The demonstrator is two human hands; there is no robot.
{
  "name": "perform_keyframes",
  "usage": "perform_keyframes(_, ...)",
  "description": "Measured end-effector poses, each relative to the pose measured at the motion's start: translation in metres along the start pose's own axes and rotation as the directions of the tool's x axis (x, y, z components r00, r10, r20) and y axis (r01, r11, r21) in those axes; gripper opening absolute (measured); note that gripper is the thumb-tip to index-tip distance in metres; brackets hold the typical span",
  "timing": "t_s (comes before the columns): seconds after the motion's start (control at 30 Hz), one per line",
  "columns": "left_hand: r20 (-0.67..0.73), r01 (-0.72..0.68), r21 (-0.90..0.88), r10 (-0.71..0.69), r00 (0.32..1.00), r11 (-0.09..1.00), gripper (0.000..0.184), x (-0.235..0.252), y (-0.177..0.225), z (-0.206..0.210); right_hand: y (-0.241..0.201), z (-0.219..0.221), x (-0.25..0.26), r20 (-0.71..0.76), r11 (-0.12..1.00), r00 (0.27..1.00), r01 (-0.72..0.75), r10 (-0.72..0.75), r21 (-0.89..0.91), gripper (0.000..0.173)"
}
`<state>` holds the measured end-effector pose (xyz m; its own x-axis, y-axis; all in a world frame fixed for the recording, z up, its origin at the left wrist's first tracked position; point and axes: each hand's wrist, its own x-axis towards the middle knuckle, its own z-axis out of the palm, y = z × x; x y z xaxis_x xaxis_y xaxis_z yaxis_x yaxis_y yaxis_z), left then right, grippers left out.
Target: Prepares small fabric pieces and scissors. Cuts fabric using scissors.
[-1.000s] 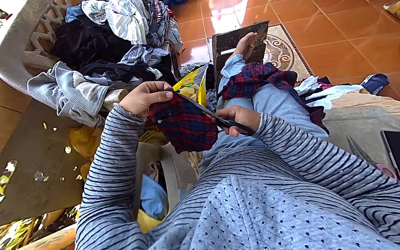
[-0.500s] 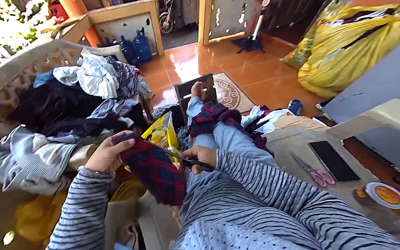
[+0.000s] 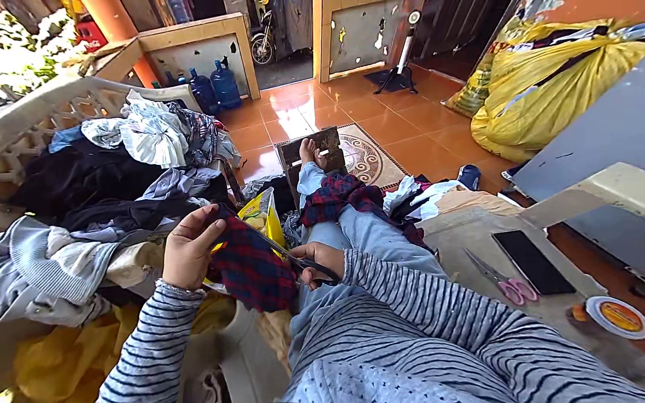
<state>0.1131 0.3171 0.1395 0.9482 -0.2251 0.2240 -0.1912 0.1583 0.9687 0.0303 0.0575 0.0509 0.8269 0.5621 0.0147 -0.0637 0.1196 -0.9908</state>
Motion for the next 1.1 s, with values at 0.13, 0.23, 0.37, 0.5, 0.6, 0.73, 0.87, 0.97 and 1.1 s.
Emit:
perform_keyframes(0.13, -0.005, -0.141, 0.054, 0.142, 0.99, 0.988, 0.02, 0.0, -0.009, 0.002, 0.003, -0.001, 0.001, -0.001, 1.0, 1.0, 0.021, -0.021, 0.019, 0.065)
perform_keyframes(0.23, -0.049, -0.08, 0.053, 0.082, 0.995, 0.995, 0.015, -0.003, -0.006, 0.006, 0.004, -0.001, 0.0, 0.006, 0.999, 0.999, 0.035, -0.035, 0.017, 0.066)
perform_keyframes(0.37, -0.15, 0.085, -0.072, -0.095, 0.984, 0.994, 0.017, -0.004, 0.001, 0.014, 0.005, 0.002, 0.0, -0.002, 0.999, 0.999, 0.035, -0.035, 0.017, 0.068)
perform_keyframes(0.5, -0.172, 0.183, -0.198, -0.218, 0.961, 0.963, 0.013, -0.002, 0.004, 0.016, 0.005, 0.003, 0.0, -0.004, 1.0, 1.0, 0.016, -0.016, 0.023, 0.07)
perform_keyframes(0.6, -0.166, 0.271, -0.303, -0.33, 0.929, 0.914, 0.022, -0.002, 0.008, 0.016, 0.004, 0.004, 0.0, 0.002, 1.0, 1.0, 0.015, -0.015, 0.023, 0.069)
perform_keyframes(0.73, -0.141, 0.332, -0.301, -0.386, 0.912, 0.894, 0.019, -0.001, 0.012, 0.015, 0.006, 0.003, -0.001, 0.007, 0.999, 1.0, 0.027, -0.027, 0.022, 0.066)
perform_keyframes(0.87, -0.093, 0.259, -0.231, -0.286, 0.954, 0.938, 0.036, -0.001, 0.004, 0.012, 0.008, 0.003, -0.001, 0.004, 0.999, 0.999, 0.034, -0.034, 0.025, 0.066)
perform_keyframes(0.97, -0.145, 0.155, -0.192, -0.185, 0.972, 0.969, 0.015, -0.003, 0.002, 0.015, 0.008, 0.003, -0.001, 0.01, 0.999, 1.0, 0.023, -0.023, 0.029, 0.067)
perform_keyframes(1.1, -0.143, 0.172, -0.197, -0.201, 0.969, 0.965, 0.015, -0.005, 0.006, 0.015, 0.008, 0.005, -0.001, -0.003, 0.999, 1.0, 0.022, -0.022, 0.034, 0.067)
